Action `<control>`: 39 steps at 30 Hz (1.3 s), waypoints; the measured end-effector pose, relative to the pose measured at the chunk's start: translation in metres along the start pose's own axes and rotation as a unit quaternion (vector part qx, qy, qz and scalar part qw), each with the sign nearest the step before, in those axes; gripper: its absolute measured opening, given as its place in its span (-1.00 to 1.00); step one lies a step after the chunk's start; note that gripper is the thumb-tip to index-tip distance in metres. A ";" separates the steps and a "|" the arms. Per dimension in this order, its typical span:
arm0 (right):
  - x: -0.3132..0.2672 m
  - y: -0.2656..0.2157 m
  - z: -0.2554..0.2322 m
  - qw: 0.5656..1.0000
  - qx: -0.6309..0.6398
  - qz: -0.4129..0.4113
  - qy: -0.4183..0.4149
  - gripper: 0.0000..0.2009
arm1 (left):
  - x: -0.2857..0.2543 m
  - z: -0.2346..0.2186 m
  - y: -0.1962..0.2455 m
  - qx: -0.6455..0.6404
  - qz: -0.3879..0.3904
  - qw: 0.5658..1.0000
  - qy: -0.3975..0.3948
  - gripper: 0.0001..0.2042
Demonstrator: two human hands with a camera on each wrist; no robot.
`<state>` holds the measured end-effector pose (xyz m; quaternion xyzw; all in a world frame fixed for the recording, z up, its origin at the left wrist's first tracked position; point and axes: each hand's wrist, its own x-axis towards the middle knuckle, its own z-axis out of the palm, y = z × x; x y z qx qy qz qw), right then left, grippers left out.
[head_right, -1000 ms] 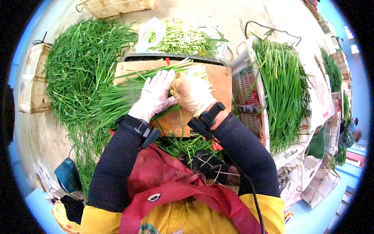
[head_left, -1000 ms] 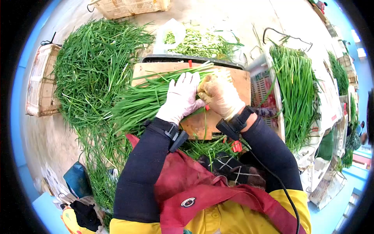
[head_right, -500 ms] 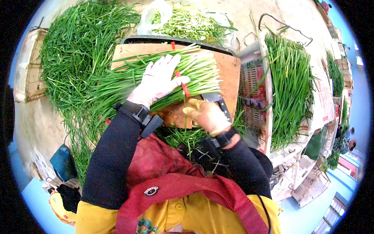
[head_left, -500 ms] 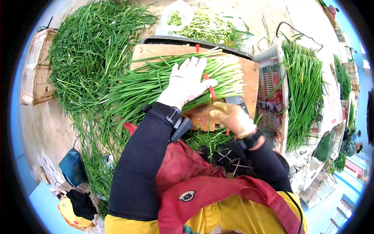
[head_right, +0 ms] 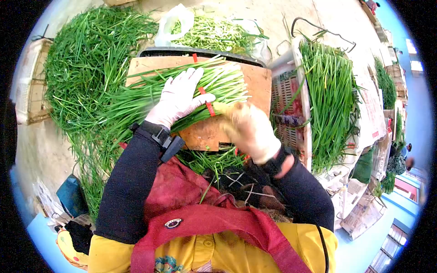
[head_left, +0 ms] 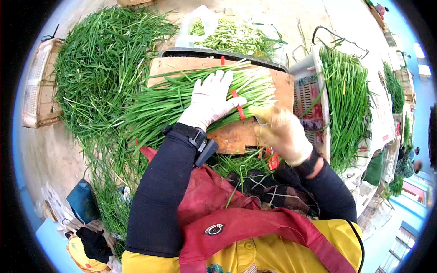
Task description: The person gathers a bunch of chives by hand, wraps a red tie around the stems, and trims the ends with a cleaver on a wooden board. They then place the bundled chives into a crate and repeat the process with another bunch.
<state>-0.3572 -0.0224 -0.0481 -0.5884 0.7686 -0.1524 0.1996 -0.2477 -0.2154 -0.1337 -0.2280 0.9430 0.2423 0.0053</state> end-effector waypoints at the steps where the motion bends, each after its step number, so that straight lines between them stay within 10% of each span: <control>1: 0.013 -0.002 -0.002 0.999 -0.038 0.016 0.034 -0.56 | 0.001 -0.001 0.000 -0.009 0.002 1.000 0.008 -0.11; 6: 0.050 0.016 0.026 0.983 0.114 0.140 0.004 -0.67 | -0.001 -0.003 0.000 0.007 0.015 0.999 0.033 -0.14; 11: 0.078 0.017 0.039 0.991 0.083 -0.025 0.101 -0.73 | 0.001 -0.009 0.003 -0.006 0.003 1.000 -0.013 -0.15; 21: 0.111 0.012 0.026 0.995 0.017 -0.057 0.074 -0.92 | 0.002 -0.012 0.013 0.011 -0.043 0.999 -0.032 -0.05; 25: 0.143 0.011 0.007 0.995 0.046 -0.048 -0.068 -0.88 | 0.006 -0.006 0.011 0.021 -0.060 0.997 -0.042 -0.15; 27: 0.162 0.024 0.014 0.996 0.070 -0.046 0.017 -0.81 | 0.005 -0.012 0.014 0.029 -0.074 0.993 -0.086 -0.15; 31: 0.187 0.050 0.040 0.987 -0.157 0.021 -0.034 -0.74 | 0.005 0.002 0.006 -0.013 -0.024 1.000 0.009 -0.03; 33: 0.186 0.063 0.042 0.984 -0.057 0.084 -0.149 -0.72 | 0.002 0.009 0.005 0.015 -0.011 0.995 0.099 0.07; 39: 0.181 0.059 0.032 0.970 -0.107 0.081 -0.201 -0.74 | 0.012 -0.007 0.003 0.013 -0.038 0.999 -0.003 0.06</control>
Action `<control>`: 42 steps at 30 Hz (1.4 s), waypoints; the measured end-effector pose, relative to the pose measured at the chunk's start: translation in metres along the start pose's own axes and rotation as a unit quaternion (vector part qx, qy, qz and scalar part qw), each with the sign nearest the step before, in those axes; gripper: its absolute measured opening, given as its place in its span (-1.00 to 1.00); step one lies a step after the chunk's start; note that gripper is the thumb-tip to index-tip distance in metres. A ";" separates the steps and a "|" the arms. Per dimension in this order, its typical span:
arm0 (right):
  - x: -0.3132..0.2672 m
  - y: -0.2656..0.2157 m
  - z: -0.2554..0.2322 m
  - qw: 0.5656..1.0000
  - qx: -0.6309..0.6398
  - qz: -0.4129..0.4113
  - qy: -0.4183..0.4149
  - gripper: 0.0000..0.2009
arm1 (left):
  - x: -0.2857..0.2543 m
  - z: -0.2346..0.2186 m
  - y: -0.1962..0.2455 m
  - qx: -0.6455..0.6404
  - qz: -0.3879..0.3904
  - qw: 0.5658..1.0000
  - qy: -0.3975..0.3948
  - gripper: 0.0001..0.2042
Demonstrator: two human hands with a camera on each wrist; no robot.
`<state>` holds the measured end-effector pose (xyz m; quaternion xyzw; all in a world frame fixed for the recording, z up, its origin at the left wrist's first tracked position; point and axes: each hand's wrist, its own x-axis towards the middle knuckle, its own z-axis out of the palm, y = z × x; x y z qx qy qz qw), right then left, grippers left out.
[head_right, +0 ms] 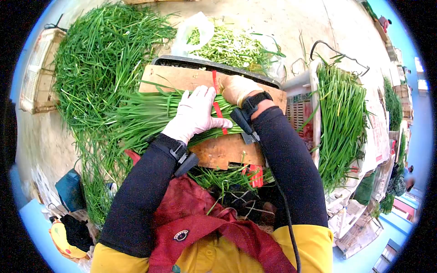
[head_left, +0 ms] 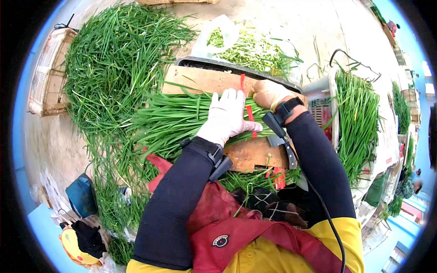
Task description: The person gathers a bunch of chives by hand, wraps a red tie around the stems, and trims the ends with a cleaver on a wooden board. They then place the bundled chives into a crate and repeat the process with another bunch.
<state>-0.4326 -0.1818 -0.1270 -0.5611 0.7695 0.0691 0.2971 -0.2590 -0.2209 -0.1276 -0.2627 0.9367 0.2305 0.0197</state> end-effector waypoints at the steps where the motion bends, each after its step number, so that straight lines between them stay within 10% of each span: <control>1: 0.001 -0.004 -0.009 0.999 0.032 0.002 -0.016 -0.73 | 0.002 0.000 -0.001 -0.007 -0.014 1.000 -0.021 0.02; 5: 0.025 -0.007 -0.002 0.971 0.120 -0.027 0.203 -0.68 | 0.003 0.004 -0.002 -0.009 -0.022 0.999 -0.023 -0.01; 14: -0.009 -0.028 -0.018 0.992 0.055 -0.066 0.087 -0.84 | 0.001 0.005 -0.003 0.005 -0.025 0.998 -0.064 0.05; 19: -0.057 -0.033 0.014 0.978 0.077 -0.045 0.190 -0.83 | -0.005 -0.008 0.006 -0.035 -0.046 0.993 -0.100 0.04; 24: -0.082 -0.029 0.042 0.969 0.070 -0.070 0.227 -0.86 | -0.022 0.019 0.004 0.060 0.057 0.989 0.119 0.08; 28: -0.097 -0.033 0.035 0.957 0.079 -0.097 0.261 -0.82 | -0.019 0.009 0.009 0.006 0.033 0.999 -0.013 -0.05; 34: -0.098 -0.037 0.035 0.958 0.086 -0.119 0.246 -0.86 | -0.021 0.014 0.008 0.018 0.041 0.999 0.028 -0.14; 35: -0.084 -0.028 0.062 0.924 0.270 -0.103 0.249 -0.75 | -0.022 0.019 0.004 0.037 0.053 0.997 0.046 -0.14; 36: -0.087 -0.034 0.058 0.920 0.182 -0.127 0.322 -0.68 | -0.022 0.020 0.002 0.056 0.070 0.994 0.066 -0.14; 37: -0.080 -0.041 0.072 0.831 0.385 -0.132 0.379 -0.65 | -0.023 0.016 -0.001 0.054 0.086 0.992 0.070 -0.16; 38: -0.079 -0.037 0.075 0.801 0.517 -0.090 0.288 -0.71 | -0.022 0.014 -0.002 0.047 0.109 0.990 0.074 -0.19; 39: -0.034 -0.015 0.121 0.759 0.527 -0.186 0.334 -0.78 | -0.020 0.015 -0.005 0.035 0.112 0.991 0.067 -0.20; 40: -0.110 -0.042 0.034 0.940 0.120 -0.047 0.317 -0.82 | -0.014 0.016 -0.006 0.024 0.113 0.992 0.054 -0.21; 42: -0.106 -0.045 0.048 0.868 0.194 -0.119 0.441 -0.88 | -0.016 -0.005 0.001 0.004 0.082 0.996 0.017 -0.19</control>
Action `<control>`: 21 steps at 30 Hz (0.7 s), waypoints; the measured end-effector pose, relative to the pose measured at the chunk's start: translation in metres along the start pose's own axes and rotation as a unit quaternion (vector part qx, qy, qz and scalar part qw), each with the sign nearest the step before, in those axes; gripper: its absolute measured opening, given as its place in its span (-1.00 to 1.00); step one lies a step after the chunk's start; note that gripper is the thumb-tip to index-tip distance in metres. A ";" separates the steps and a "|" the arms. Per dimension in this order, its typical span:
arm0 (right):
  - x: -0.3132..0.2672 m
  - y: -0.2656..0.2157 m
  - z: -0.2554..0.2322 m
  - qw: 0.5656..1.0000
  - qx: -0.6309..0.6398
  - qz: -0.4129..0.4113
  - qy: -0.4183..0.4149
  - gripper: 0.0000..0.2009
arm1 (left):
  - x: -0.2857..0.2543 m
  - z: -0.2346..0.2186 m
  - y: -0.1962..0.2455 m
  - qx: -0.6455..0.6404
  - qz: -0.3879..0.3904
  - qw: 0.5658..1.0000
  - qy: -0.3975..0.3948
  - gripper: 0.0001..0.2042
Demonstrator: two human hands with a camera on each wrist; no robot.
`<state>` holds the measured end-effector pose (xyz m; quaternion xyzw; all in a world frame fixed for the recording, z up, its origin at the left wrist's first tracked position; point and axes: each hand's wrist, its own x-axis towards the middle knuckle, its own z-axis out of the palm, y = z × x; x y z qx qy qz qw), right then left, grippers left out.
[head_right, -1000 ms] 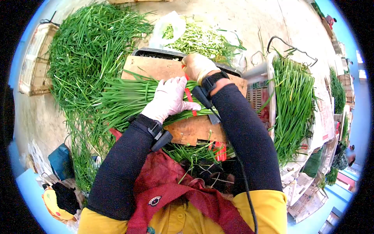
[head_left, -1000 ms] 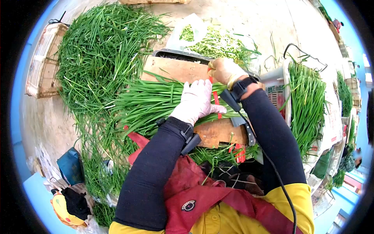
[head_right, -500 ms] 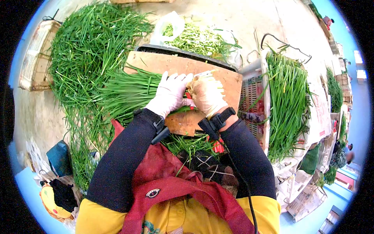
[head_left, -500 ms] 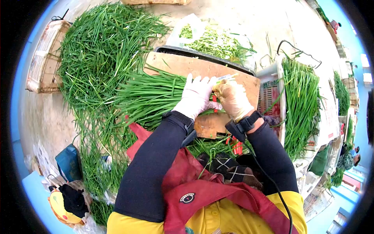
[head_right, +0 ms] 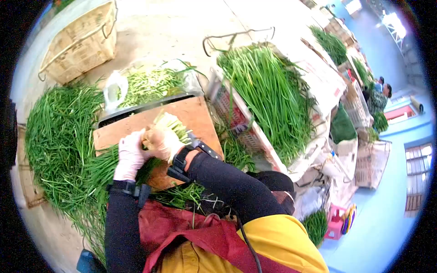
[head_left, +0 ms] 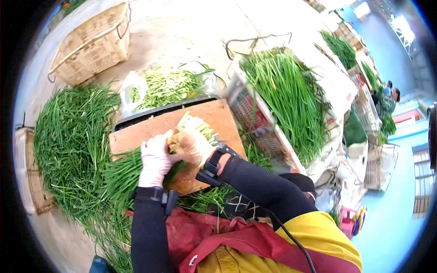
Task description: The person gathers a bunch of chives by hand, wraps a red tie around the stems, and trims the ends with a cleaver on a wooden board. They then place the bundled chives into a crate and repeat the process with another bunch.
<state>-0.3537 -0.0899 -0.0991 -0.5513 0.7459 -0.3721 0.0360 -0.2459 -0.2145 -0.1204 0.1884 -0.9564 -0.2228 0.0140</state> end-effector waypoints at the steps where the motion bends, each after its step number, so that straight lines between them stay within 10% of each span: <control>1: -0.008 0.017 0.017 0.979 0.196 0.053 0.001 -0.96 | 0.000 -0.007 0.005 0.023 0.015 1.000 0.014 -0.17; 3: -0.011 0.031 0.045 0.878 0.452 0.156 -0.033 -0.96 | 0.005 -0.029 0.012 0.068 0.001 0.998 -0.005 -0.08; 4: -0.001 0.030 0.029 0.989 0.128 -0.081 -0.001 -0.94 | 0.008 -0.036 0.013 0.073 0.005 0.997 -0.018 -0.04; 6: -0.001 0.014 0.025 0.990 0.136 0.025 -0.012 -0.93 | 0.015 -0.028 0.004 0.073 -0.006 0.996 -0.057 -0.01; 8: -0.004 0.022 0.030 0.994 0.091 -0.055 -0.008 -0.91 | 0.013 -0.006 -0.004 0.013 -0.029 0.997 -0.065 0.02; 21: -0.045 0.000 0.025 0.961 0.250 0.108 0.041 -0.81 | 0.013 0.000 0.011 0.044 -0.061 0.991 -0.115 -0.27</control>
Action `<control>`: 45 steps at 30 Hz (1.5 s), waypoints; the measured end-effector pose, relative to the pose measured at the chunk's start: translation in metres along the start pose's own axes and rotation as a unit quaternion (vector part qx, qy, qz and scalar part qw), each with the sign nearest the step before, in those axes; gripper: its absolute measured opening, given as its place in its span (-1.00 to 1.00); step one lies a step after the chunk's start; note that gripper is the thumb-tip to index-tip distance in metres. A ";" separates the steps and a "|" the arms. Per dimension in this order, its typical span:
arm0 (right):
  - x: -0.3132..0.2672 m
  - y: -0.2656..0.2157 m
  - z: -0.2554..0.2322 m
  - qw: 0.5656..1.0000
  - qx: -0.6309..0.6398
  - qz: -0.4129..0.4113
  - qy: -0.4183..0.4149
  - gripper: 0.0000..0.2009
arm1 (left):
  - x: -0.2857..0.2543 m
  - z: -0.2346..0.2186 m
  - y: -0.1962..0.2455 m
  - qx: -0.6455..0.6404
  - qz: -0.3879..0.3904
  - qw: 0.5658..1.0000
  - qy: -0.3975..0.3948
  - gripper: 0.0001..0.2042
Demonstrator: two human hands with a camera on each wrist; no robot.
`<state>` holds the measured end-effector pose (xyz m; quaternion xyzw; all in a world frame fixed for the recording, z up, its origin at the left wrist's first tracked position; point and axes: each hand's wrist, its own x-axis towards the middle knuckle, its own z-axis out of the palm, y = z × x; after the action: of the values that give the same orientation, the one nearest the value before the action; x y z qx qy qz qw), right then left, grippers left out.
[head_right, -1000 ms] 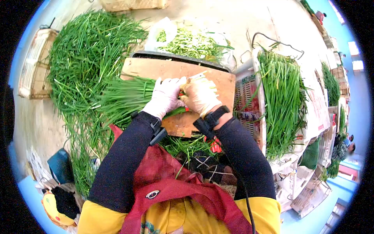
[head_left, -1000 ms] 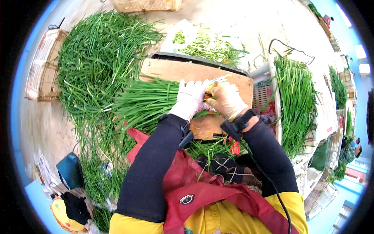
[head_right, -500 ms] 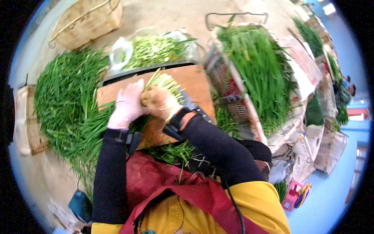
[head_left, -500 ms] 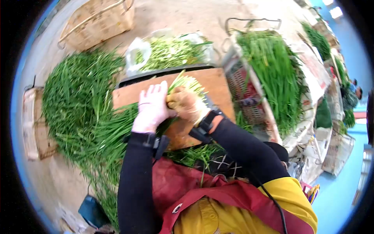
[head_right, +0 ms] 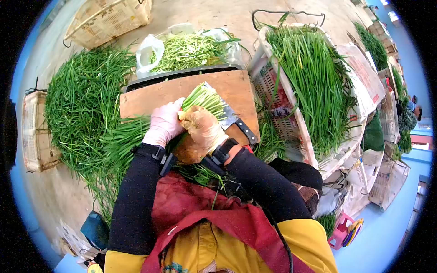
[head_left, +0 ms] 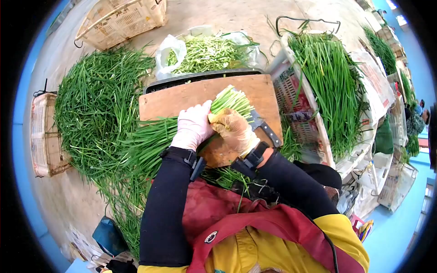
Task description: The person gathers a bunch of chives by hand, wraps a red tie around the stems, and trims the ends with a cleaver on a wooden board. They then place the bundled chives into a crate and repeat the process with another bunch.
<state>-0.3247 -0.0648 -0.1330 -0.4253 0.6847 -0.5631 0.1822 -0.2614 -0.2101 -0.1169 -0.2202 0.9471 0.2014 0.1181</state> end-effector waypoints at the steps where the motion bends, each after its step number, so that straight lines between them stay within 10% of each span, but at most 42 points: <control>1: -0.004 0.001 -0.010 1.000 -0.002 0.001 0.003 -0.81 | -0.003 -0.007 0.003 0.007 0.002 1.000 -0.014 -0.29; 5: -0.023 0.046 -0.074 0.991 -0.079 0.067 0.088 -0.66 | -0.008 -0.020 -0.016 -0.034 0.013 0.999 0.022 -0.30; 8: -0.045 0.032 -0.112 0.884 -0.385 0.250 -0.089 -0.40 | -0.009 -0.028 -0.011 -0.042 -0.019 0.999 -0.021 -0.34; 11: -0.059 0.040 -0.108 0.866 -0.435 0.207 -0.133 -0.36 | -0.007 -0.014 -0.003 0.035 -0.020 0.999 0.002 -0.38; 13: -0.062 0.054 -0.119 0.894 -0.417 0.136 -0.090 -0.40 | -0.006 -0.011 -0.006 0.036 -0.028 0.999 0.002 -0.32; 15: -0.044 0.040 -0.137 0.880 -0.270 0.353 -0.169 -0.49 | -0.005 -0.022 -0.002 0.046 -0.035 0.998 -0.021 -0.29; 21: -0.061 0.055 -0.145 0.960 -0.234 0.146 0.042 -0.57 | -0.005 -0.024 0.001 0.041 -0.060 0.995 -0.064 -0.06; 23: -0.062 0.061 -0.112 0.989 -0.045 0.090 0.112 -0.53 | -0.005 -0.024 0.003 0.035 -0.068 0.995 -0.058 0.03; 24: -0.052 0.019 -0.110 0.959 -0.171 0.223 -0.039 -0.49 | -0.006 -0.026 0.005 0.034 -0.071 0.995 -0.058 0.08; 28: -0.059 0.035 -0.103 0.964 -0.189 0.179 -0.056 -0.47 | -0.011 -0.027 0.002 0.000 -0.072 0.996 -0.046 0.15; 30: -0.061 0.057 -0.096 0.973 -0.099 0.082 0.190 -0.47 | -0.012 -0.020 -0.002 -0.003 -0.070 0.996 -0.047 0.15; 31: -0.060 0.054 -0.093 0.973 -0.098 0.082 0.194 -0.47 | -0.011 -0.021 -0.002 -0.007 -0.067 0.997 -0.043 0.14; 33: -0.065 0.044 -0.083 0.957 -0.166 0.216 -0.096 -0.46 | -0.011 -0.023 -0.001 -0.005 -0.066 0.996 -0.053 0.14; 35: -0.068 0.037 -0.083 0.951 -0.151 0.253 -0.094 -0.47 | -0.014 -0.020 -0.002 -0.007 -0.069 0.995 -0.066 0.14; 38: -0.062 0.054 -0.091 0.967 -0.006 0.217 0.136 -0.46 | -0.018 -0.014 -0.004 -0.010 -0.052 0.998 -0.028 0.12; 41: -0.067 0.055 -0.075 0.985 -0.089 0.145 0.042 -0.44 | -0.019 -0.016 -0.001 0.003 -0.060 0.998 -0.022 0.11; 42: -0.069 0.026 -0.077 0.943 -0.154 0.260 -0.142 -0.45 | -0.021 -0.016 0.000 0.001 -0.053 0.999 -0.009 0.10; 45: -0.075 0.039 -0.078 0.967 0.005 0.252 0.037 -0.45 | -0.021 -0.016 -0.003 -0.002 -0.057 0.998 -0.009 0.09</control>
<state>-0.3530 0.0426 -0.1626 -0.2174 0.7729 -0.5181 0.2950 -0.2439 -0.2112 -0.0970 -0.2723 0.9316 0.1977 0.1372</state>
